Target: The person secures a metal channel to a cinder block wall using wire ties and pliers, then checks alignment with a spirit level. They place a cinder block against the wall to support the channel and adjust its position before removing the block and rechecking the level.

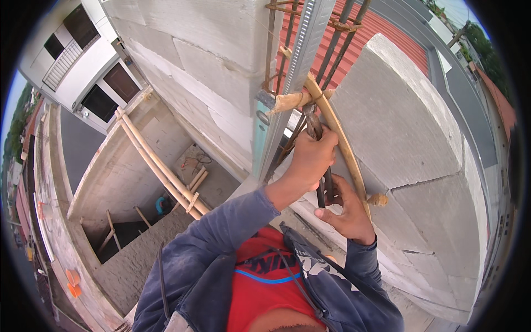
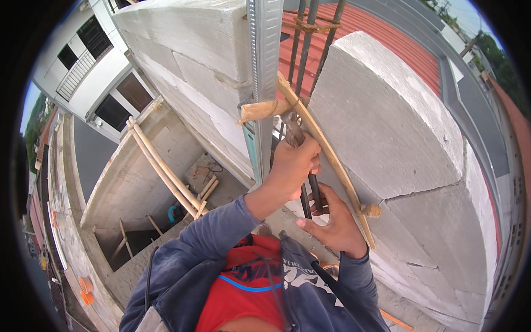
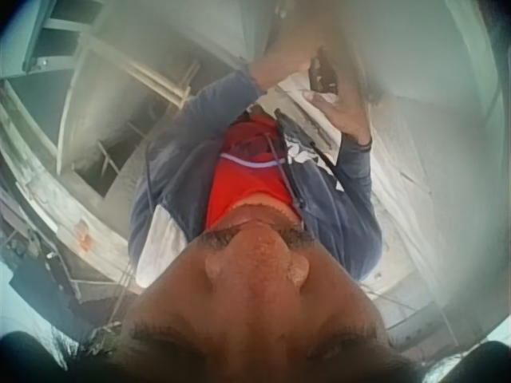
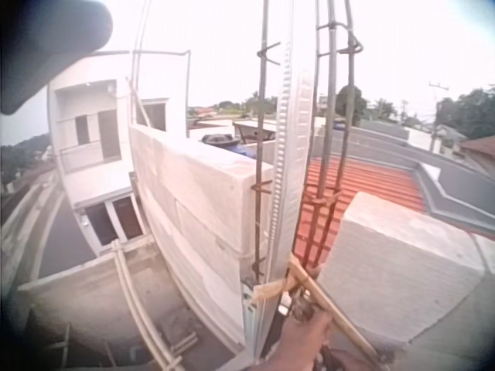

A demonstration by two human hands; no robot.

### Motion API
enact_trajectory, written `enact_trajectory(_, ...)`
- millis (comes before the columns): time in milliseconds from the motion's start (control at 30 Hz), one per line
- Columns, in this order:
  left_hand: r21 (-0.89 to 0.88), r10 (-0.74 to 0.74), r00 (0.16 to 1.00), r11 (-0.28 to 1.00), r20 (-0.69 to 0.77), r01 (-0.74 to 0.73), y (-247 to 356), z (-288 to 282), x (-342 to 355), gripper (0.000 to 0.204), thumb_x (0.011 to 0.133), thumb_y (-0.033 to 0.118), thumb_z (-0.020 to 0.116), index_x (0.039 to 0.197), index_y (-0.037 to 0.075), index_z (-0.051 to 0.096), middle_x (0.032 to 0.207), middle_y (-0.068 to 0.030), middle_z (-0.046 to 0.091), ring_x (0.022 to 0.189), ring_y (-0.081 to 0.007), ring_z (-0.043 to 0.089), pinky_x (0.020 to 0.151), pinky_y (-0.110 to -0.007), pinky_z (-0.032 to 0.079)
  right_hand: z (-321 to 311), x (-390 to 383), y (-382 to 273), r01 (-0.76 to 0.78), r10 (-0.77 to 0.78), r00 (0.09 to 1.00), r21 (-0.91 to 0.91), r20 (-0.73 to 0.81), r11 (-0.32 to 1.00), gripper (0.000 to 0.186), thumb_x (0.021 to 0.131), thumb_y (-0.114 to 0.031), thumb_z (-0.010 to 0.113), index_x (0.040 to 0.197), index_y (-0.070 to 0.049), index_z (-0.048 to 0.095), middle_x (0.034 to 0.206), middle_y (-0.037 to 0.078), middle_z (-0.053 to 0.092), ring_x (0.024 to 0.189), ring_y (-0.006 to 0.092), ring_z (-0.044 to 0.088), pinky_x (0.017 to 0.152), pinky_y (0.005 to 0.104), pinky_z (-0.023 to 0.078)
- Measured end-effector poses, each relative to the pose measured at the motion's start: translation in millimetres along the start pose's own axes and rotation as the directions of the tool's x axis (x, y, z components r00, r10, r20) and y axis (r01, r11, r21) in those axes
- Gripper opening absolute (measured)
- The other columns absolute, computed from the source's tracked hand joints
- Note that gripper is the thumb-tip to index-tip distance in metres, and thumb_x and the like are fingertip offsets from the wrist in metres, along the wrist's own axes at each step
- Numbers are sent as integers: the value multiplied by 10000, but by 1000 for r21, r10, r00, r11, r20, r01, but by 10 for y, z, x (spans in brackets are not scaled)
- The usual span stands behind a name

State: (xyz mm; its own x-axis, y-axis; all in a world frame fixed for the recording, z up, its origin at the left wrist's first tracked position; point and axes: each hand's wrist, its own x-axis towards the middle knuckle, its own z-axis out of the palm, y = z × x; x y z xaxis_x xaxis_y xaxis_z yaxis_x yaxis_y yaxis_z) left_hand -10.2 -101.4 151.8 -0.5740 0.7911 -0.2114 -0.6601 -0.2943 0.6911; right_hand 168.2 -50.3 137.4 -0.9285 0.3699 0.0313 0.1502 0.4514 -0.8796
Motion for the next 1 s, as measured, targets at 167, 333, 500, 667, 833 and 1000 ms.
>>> enact_trajectory(167,33,7,1000,999,-17,-6,-81,25,39,172,936,46,635,826,112,521,726,29,446,608,-90,416,590,-301,385,453,64,-207,-135,-51,925,-453,-376,881,629,895,-139,773,1439,46,516,1113,251,698,952,400,728,784,477,570)
enact_trajectory(333,68,86,995,994,-58,-82,-68,83,-37,167,911,24,656,858,100,516,767,1,492,671,-113,467,640,-315,415,526,136,-83,-205,18,907,-406,-420,891,341,951,-106,695,1239,27,571,909,290,714,872,500,724,728,528,553)
enact_trajectory(500,56,103,989,992,109,-110,-59,-75,-40,186,911,62,726,931,96,544,856,-15,554,726,-125,524,693,-322,465,273,118,-183,-142,79,965,-247,-249,959,162,1059,-143,620,1136,-2,597,779,225,685,719,416,713,651,452,532)
enact_trajectory(667,-141,-48,953,986,298,94,28,-184,-34,220,976,214,787,942,101,602,864,-40,622,811,-190,659,807,-360,557,128,87,-176,-347,351,934,414,69,841,190,1130,-227,579,1124,-37,571,775,-10,502,610,107,468,560,288,416)
enact_trajectory(833,-249,-61,863,945,502,212,-24,-346,172,240,1042,284,750,931,111,626,803,-17,634,767,-184,667,742,-361,559,90,125,28,-424,271,905,719,327,550,296,1154,-318,540,1144,-23,569,774,36,506,615,139,495,544,309,414)
enact_trajectory(1000,-320,-55,832,908,551,272,-105,-334,224,308,1076,302,683,855,139,545,686,38,486,618,-124,527,619,-335,469,132,170,315,-404,121,910,788,396,465,350,1162,-326,518,1236,10,580,843,90,607,669,200,598,602,357,510)
